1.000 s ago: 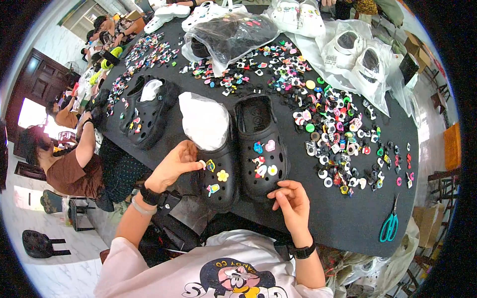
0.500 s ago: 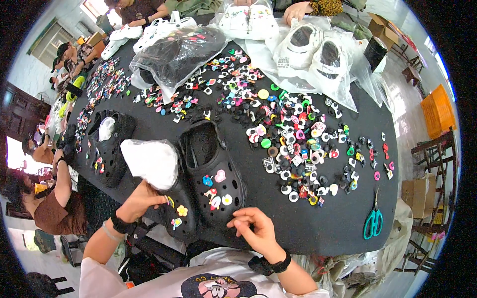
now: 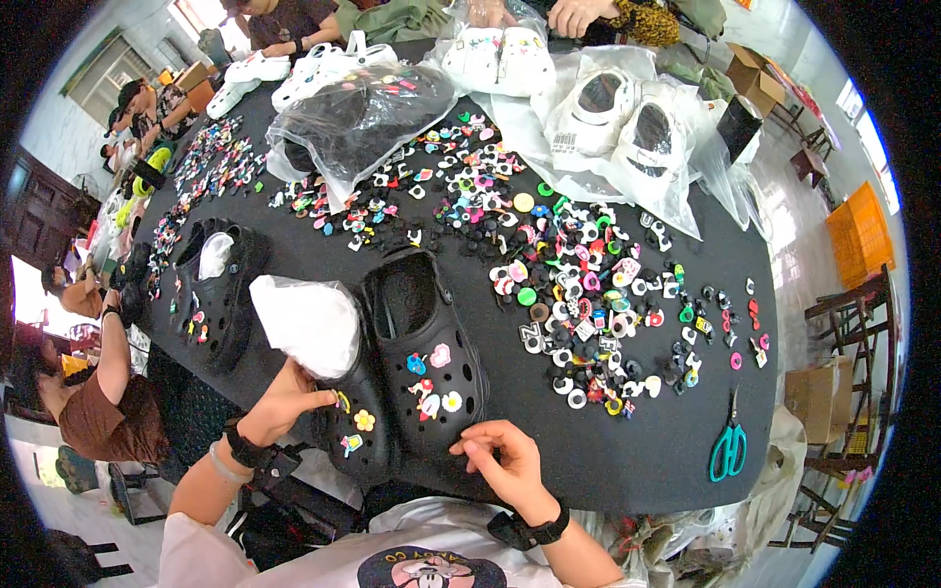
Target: Decorating foam clogs with charms and bagging them for shipment.
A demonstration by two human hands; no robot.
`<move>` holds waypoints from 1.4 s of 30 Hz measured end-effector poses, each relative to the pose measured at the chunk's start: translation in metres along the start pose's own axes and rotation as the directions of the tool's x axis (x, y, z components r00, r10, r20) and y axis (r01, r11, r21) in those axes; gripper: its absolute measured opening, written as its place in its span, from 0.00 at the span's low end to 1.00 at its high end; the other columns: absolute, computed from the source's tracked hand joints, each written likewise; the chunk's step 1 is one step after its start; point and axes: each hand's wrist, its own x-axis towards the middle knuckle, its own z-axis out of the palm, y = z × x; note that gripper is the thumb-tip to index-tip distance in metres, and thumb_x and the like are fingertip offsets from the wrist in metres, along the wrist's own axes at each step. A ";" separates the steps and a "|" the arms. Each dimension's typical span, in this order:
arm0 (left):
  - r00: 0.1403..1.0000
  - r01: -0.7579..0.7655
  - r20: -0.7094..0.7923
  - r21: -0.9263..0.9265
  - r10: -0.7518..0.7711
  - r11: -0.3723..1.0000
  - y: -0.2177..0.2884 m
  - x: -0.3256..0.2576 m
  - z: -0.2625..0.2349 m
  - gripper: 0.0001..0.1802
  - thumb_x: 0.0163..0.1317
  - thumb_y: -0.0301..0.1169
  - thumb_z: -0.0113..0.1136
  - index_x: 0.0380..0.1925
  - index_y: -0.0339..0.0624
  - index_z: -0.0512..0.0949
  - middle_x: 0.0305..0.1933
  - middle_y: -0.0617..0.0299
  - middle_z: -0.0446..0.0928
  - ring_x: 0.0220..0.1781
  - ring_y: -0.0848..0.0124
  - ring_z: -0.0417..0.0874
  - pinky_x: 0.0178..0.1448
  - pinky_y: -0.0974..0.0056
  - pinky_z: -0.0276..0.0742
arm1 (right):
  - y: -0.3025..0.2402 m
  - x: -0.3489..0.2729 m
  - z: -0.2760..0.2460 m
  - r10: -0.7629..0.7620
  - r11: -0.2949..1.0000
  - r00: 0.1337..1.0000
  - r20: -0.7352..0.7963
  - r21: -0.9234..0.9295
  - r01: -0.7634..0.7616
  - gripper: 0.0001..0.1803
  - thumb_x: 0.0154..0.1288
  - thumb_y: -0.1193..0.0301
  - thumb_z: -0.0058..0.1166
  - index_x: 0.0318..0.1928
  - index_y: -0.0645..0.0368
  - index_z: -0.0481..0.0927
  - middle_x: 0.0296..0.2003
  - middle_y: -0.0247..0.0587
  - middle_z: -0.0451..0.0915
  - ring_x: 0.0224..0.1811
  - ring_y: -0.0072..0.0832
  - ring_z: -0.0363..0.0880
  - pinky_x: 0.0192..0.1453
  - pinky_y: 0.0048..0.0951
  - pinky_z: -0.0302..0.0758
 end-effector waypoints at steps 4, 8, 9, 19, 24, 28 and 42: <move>1.000 0.016 0.023 -0.037 -0.015 0.999 -0.009 0.000 -0.007 0.41 0.54 0.19 0.68 0.64 0.30 0.55 0.61 0.51 0.67 0.63 0.63 0.70 0.63 0.61 0.72 | 0.000 0.001 -0.001 -0.034 0.999 0.999 -0.015 0.004 0.035 0.07 0.69 0.77 0.53 0.47 0.62 0.76 0.37 0.44 0.85 0.30 0.18 0.79 0.34 0.20 0.76; 0.996 -0.088 -0.043 -0.122 0.083 0.989 -0.031 -0.009 -0.012 0.36 0.58 0.24 0.66 0.62 0.29 0.57 0.58 0.51 0.68 0.60 0.65 0.70 0.66 0.62 0.66 | -0.007 0.000 -0.002 0.016 0.997 0.998 0.055 0.076 -0.020 0.11 0.70 0.77 0.53 0.51 0.61 0.74 0.43 0.42 0.84 0.38 0.19 0.79 0.42 0.21 0.76; 0.996 -0.094 -0.025 -0.130 0.091 0.987 -0.039 -0.010 -0.009 0.36 0.58 0.24 0.66 0.62 0.29 0.57 0.58 0.51 0.68 0.60 0.65 0.70 0.66 0.62 0.66 | -0.014 -0.001 -0.004 0.008 0.998 0.999 0.043 0.060 -0.011 0.11 0.70 0.77 0.53 0.51 0.61 0.74 0.43 0.42 0.84 0.38 0.19 0.79 0.42 0.21 0.76; 0.816 -0.413 -0.335 0.234 0.472 0.880 -0.067 -0.026 0.019 0.27 0.67 0.39 0.60 0.58 0.31 0.67 0.57 0.52 0.71 0.59 0.66 0.71 0.64 0.61 0.65 | -0.150 0.051 -0.034 -0.238 0.772 0.969 -0.058 -0.617 0.153 0.13 0.68 0.73 0.56 0.52 0.60 0.78 0.37 0.35 0.85 0.36 0.21 0.80 0.40 0.25 0.76; 0.850 -0.407 -0.296 0.158 0.436 0.900 -0.063 -0.022 0.016 0.26 0.68 0.39 0.59 0.57 0.32 0.68 0.53 0.53 0.73 0.56 0.67 0.73 0.61 0.63 0.68 | -0.124 0.114 -0.042 -0.215 0.119 0.975 0.060 -0.989 0.087 0.11 0.60 0.66 0.59 0.44 0.51 0.84 0.36 0.39 0.85 0.35 0.37 0.84 0.40 0.36 0.78; 0.864 -0.396 -0.277 0.139 0.420 0.908 -0.063 -0.023 0.009 0.23 0.71 0.38 0.55 0.57 0.32 0.68 0.52 0.55 0.75 0.53 0.69 0.75 0.59 0.66 0.69 | -0.089 0.137 -0.036 -0.137 -0.054 0.985 0.105 -0.994 0.098 0.11 0.59 0.64 0.61 0.42 0.49 0.85 0.37 0.39 0.83 0.38 0.40 0.83 0.41 0.39 0.79; 0.873 -0.411 -0.218 0.156 0.437 0.898 -0.071 -0.022 0.007 0.26 0.71 0.41 0.55 0.60 0.35 0.67 0.56 0.53 0.72 0.52 0.69 0.73 0.58 0.65 0.69 | -0.077 0.109 -0.046 -0.198 0.079 0.979 0.045 -0.995 0.061 0.14 0.60 0.68 0.62 0.47 0.55 0.81 0.39 0.42 0.79 0.35 0.37 0.82 0.39 0.36 0.78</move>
